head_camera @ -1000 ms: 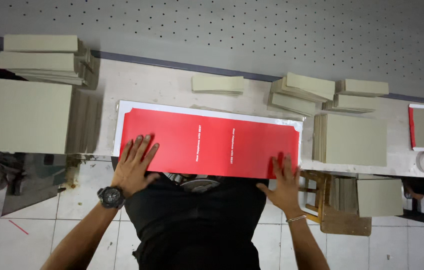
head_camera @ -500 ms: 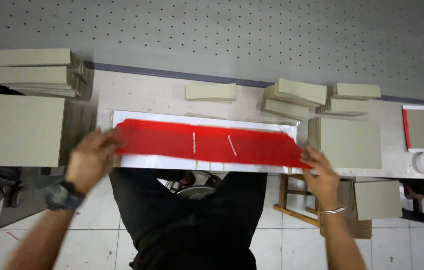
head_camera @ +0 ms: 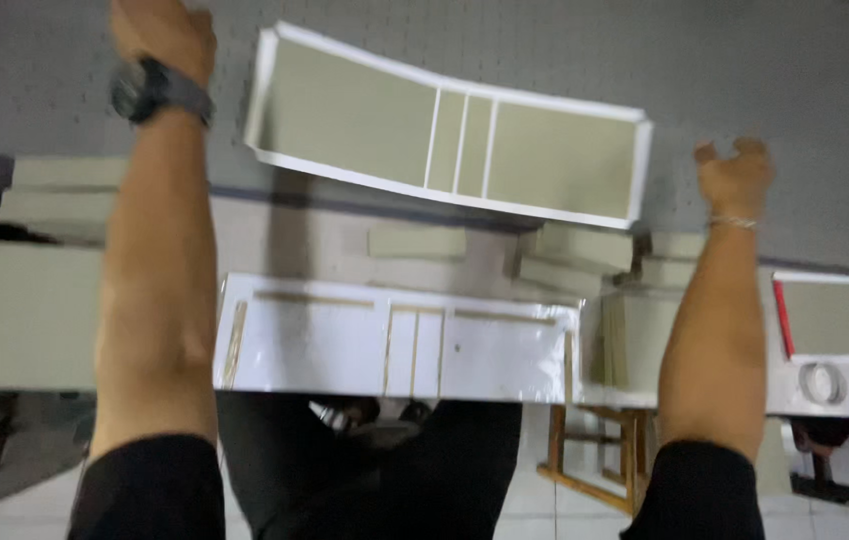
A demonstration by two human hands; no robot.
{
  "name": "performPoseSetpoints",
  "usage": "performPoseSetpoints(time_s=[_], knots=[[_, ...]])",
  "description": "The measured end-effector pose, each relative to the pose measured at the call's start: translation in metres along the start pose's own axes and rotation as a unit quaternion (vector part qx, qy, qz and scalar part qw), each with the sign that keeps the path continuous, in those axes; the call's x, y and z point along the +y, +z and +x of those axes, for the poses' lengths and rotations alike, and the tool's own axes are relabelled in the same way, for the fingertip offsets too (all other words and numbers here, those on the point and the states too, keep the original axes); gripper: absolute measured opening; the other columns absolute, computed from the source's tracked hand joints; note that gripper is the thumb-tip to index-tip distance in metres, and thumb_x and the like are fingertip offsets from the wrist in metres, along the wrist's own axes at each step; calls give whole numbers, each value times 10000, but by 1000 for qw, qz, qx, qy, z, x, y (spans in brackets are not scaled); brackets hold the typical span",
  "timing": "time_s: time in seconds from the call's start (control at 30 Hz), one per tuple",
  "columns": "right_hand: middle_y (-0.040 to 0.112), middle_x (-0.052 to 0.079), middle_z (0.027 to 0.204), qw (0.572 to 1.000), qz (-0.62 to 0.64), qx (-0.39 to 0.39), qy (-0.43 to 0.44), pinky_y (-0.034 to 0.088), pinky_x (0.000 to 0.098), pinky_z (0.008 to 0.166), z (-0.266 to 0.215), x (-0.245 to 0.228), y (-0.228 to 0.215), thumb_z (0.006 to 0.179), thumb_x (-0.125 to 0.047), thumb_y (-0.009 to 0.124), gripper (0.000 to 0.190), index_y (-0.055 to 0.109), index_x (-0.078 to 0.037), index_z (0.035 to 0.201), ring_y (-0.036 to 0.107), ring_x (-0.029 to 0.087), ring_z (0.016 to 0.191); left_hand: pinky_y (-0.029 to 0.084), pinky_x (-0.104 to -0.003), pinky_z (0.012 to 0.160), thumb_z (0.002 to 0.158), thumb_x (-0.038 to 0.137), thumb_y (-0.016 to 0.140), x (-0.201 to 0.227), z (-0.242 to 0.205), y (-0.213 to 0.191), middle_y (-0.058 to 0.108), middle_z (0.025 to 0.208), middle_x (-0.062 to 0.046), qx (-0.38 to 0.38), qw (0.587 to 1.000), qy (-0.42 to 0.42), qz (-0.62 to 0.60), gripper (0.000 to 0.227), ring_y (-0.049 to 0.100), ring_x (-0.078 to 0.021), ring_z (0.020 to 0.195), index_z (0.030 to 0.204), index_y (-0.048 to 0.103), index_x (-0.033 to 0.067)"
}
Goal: The person places beige book blocks onto a white board, then covers them with a red cover sheet. The person repeats this process multiple times, stacking the completed units on the table.
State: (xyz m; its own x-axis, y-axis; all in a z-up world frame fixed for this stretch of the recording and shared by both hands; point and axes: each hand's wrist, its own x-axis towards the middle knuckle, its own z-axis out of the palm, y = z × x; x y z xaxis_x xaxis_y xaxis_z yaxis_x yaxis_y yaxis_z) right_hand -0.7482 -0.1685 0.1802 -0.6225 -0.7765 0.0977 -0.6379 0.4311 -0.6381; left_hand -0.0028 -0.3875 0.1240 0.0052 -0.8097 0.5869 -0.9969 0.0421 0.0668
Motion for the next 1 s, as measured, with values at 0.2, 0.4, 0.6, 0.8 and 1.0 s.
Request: performPoseSetpoints(time_s=[0.2, 0.4, 0.6, 0.8, 1.0], knots=[[679, 134, 1185, 988, -80, -21, -133, 557, 448, 895, -116, -48, 96, 1058, -188, 806, 388, 630, -99, 1393, 668, 284, 1029, 647, -560, 867, 1033, 343, 850, 70, -77, -25, 319, 1681, -109, -203, 968, -133, -62, 689, 638, -429, 1253, 1611, 534, 141], [555, 120, 1591, 880, -170, -181, -406, 368, 610, 1270, -233, -102, 190, 908, -350, 885, 515, 761, -192, 1383, 521, 393, 1486, 650, -562, 993, 993, 387, 798, 119, -204, -15, 410, 1644, -165, -288, 951, -26, -110, 596, 660, -426, 1328, 1532, 653, 176], [482, 93, 1672, 834, -206, -242, -451, 204, 702, 1310, -233, -90, 235, 857, -344, 901, 507, 792, -216, 1335, 393, 365, 1599, 606, -510, 1099, 975, 223, 771, 123, -280, -50, 503, 1585, -87, -283, 929, -93, -219, 388, 662, -385, 1330, 1358, 757, 165], [524, 51, 1618, 814, -224, -241, -479, 225, 672, 1314, -227, -88, 237, 874, -408, 869, 453, 800, -216, 1279, 391, 291, 1605, 591, -518, 1126, 1005, 201, 752, 112, -301, -70, 500, 1571, -97, -250, 925, -101, -269, 354, 635, -385, 1364, 1357, 760, 160], [594, 71, 1516, 864, -80, -165, -468, 477, 529, 1190, -263, -108, 176, 904, -309, 860, 397, 808, -92, 1232, 632, 303, 1364, 620, -528, 1008, 989, 170, 776, 151, -321, -107, 610, 1407, -158, -178, 891, -111, -403, 291, 708, -453, 1196, 1277, 780, 129]])
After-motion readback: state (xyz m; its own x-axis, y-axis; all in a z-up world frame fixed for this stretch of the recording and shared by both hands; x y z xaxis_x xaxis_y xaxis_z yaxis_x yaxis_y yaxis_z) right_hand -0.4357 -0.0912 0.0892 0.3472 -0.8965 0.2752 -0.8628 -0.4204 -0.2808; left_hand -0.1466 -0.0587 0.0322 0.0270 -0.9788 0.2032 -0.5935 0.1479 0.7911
